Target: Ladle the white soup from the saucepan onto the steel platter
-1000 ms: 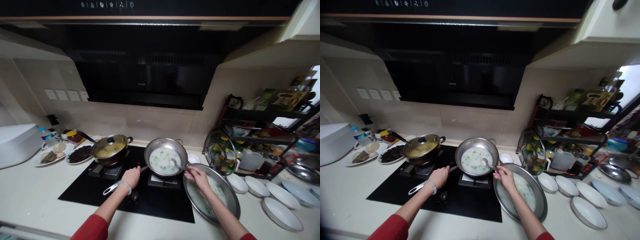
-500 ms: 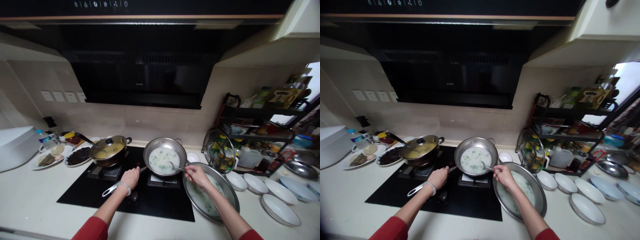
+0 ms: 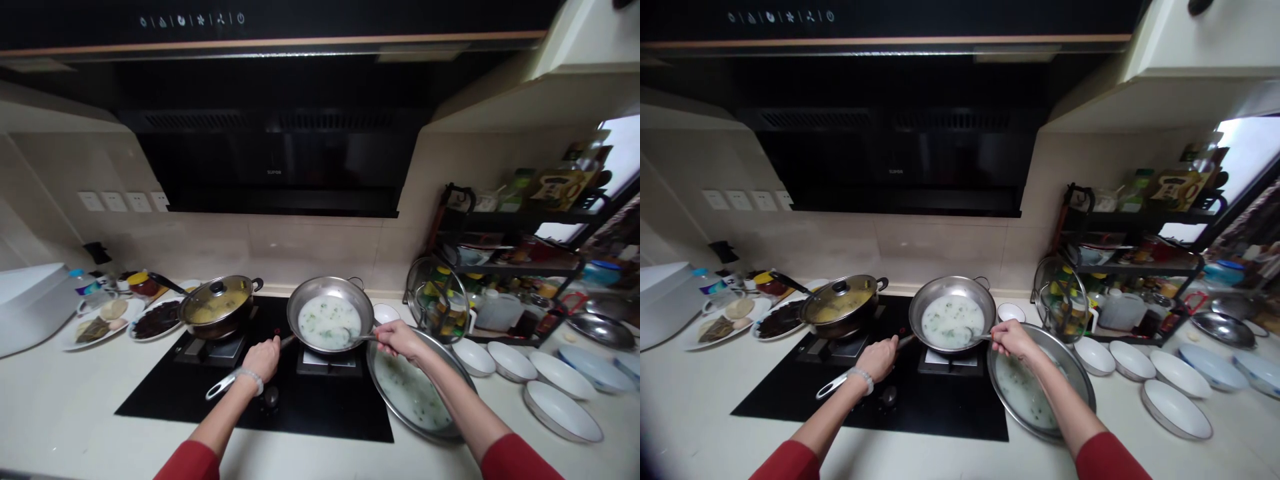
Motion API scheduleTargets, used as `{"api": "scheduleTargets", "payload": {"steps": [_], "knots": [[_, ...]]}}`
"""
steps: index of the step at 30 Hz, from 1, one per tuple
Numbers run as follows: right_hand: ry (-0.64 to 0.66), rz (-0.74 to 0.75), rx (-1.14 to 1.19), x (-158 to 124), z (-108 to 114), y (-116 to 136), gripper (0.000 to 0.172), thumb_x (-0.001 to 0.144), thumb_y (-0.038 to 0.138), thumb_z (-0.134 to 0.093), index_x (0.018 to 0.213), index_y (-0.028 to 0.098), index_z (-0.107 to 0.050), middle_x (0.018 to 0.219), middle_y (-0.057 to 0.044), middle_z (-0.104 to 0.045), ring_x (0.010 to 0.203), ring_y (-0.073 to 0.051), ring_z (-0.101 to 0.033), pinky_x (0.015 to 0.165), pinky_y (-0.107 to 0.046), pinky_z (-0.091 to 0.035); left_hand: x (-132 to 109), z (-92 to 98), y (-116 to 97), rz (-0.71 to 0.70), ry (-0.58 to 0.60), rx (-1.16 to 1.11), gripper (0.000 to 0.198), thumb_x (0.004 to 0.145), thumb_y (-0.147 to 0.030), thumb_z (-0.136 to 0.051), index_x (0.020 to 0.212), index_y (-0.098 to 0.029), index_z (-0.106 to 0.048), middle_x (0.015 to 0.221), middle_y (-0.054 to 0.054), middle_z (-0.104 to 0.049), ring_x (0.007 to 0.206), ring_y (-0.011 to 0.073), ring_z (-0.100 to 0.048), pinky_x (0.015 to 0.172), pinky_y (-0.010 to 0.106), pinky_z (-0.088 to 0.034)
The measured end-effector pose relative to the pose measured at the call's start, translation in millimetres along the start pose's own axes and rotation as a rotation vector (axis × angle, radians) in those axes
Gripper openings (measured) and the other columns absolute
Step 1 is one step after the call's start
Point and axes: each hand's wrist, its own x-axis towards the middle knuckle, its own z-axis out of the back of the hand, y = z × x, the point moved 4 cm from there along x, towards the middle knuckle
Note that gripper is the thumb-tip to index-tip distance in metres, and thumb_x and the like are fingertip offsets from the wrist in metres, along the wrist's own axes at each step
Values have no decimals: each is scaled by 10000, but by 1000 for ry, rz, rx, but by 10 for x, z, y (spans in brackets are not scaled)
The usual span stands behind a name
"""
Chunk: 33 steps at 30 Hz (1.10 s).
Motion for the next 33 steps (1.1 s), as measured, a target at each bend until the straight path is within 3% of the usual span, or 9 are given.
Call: {"api": "scheduleTargets", "payload": {"steps": [13, 19, 24, 33], "knots": [[-171, 214, 39, 18, 41, -194, 206, 765, 228, -479, 850, 136, -642, 476, 35, -571, 371, -87, -444, 375, -204, -324, 13, -21, 13, 11, 6, -21, 427, 892, -210, -365, 1293, -84, -444, 1079, 222, -639, 969, 299, -652, 804, 414, -498], [-224, 118, 205, -13, 35, -263, 151, 743, 217, -494, 805, 151, -616, 488, 18, -586, 390, -87, -456, 383, -199, -316, 7, -4, 9, 20, 4, 0, 404, 893, -218, -358, 1260, -86, -466, 1045, 211, -649, 946, 288, -659, 791, 396, -500], [-226, 122, 271, -65, 48, -282, 147, 726, 234, -521, 806, 153, -614, 502, 7, -594, 393, -86, -443, 386, -203, -312, 19, -21, 11, 15, -4, -4, 387, 902, -231, -344, 1235, -85, -476, 1038, 214, -651, 947, 296, -659, 777, 401, -502], [-204, 228, 98, -76, 78, -383, 294, 748, 353, -496, 915, 155, -634, 505, 29, -565, 389, -113, -445, 413, -236, -329, 20, -41, 17, 10, -20, 22, 387, 903, -232, -345, 1236, -83, -472, 1026, 202, -656, 935, 289, -663, 770, 397, -509]]}}
